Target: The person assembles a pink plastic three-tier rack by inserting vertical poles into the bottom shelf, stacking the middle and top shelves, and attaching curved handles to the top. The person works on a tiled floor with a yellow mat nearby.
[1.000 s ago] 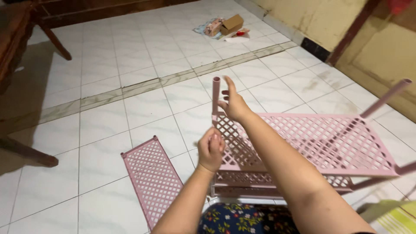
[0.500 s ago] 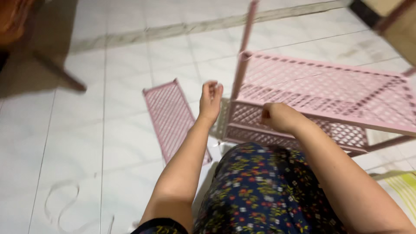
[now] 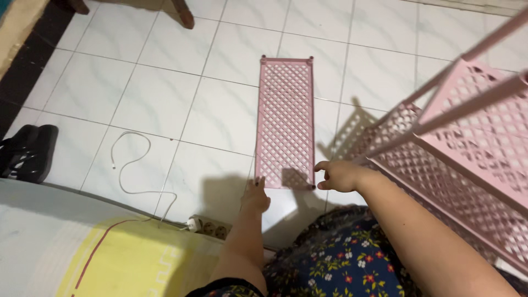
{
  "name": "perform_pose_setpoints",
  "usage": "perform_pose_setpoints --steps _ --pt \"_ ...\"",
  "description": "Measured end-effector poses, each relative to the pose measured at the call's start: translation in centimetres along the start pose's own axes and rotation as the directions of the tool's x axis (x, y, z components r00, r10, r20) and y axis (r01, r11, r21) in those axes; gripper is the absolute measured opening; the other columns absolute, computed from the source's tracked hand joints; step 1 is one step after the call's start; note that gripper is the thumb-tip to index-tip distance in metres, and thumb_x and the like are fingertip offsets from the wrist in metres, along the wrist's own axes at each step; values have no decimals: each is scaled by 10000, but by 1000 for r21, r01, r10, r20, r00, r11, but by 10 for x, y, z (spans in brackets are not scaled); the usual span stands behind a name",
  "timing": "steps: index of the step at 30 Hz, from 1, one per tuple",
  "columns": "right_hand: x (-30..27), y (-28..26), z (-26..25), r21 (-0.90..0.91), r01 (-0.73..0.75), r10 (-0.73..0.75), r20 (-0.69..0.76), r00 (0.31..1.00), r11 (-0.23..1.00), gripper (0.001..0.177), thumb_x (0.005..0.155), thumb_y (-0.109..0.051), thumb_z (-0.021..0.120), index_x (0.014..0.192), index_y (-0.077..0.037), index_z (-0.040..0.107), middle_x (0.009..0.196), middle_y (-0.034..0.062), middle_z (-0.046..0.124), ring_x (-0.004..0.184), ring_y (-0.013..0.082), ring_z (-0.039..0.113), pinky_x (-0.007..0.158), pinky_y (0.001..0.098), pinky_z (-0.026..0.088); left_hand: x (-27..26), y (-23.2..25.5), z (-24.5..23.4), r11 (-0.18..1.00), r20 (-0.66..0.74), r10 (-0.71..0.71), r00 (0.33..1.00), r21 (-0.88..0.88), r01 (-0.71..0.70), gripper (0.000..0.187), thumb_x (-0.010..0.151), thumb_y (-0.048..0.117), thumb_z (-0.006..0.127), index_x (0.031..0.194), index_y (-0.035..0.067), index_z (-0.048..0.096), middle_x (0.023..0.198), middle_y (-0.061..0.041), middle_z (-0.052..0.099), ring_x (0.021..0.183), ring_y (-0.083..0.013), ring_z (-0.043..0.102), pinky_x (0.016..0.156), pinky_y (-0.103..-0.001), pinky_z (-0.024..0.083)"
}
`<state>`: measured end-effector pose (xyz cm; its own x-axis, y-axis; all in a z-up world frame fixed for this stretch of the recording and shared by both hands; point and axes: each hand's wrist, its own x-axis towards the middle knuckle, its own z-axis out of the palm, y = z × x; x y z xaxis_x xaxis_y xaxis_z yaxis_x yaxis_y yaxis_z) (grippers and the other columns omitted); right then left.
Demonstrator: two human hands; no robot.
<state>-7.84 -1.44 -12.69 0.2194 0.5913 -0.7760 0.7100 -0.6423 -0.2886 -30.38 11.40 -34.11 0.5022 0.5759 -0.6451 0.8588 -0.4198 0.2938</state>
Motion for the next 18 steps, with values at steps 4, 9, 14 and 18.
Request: perform_pose_setpoints --steps 4,9,14,18 --pt "27 5 -38 -84 95 -94 18 995 992 640 915 -334 690 1514 -304 465 1469 55 591 1336 262 575 1135 401 463 24 11 2 987 110 -144 983 -59 151 913 929 332 676 1644 326 108 1727 -44 17 1511 -351 311 1175 -569 342" --pt "63 46 -32 -185 183 -181 29 983 966 631 931 -171 611 1524 -332 472 1694 15 186 1400 241 535 1210 438 347 66 -2 17 973 126 -205 971 -81 216 819 947 349 628 1624 345 167 1713 -125 43 1467 -408 379 1156 -558 389" --pt "145 105 64 -31 246 -238 162 958 969 904 840 37 578 1595 -379 306 1725 -34 145 1556 261 258 1245 404 282 112 -42 67 961 111 -99 989 -249 124 731 910 288 676 1546 217 324 1588 -206 292 1397 -435 430 1138 -506 416" --pt "202 138 145 408 108 -177 135 975 907 650 976 -291 604 1589 -313 391 1692 88 243 1549 311 270 1264 399 255 123 -44 85 934 20 -93 995 -343 94 499 929 193 648 1401 74 537 1424 -218 583 1303 -396 570 1107 -447 482"
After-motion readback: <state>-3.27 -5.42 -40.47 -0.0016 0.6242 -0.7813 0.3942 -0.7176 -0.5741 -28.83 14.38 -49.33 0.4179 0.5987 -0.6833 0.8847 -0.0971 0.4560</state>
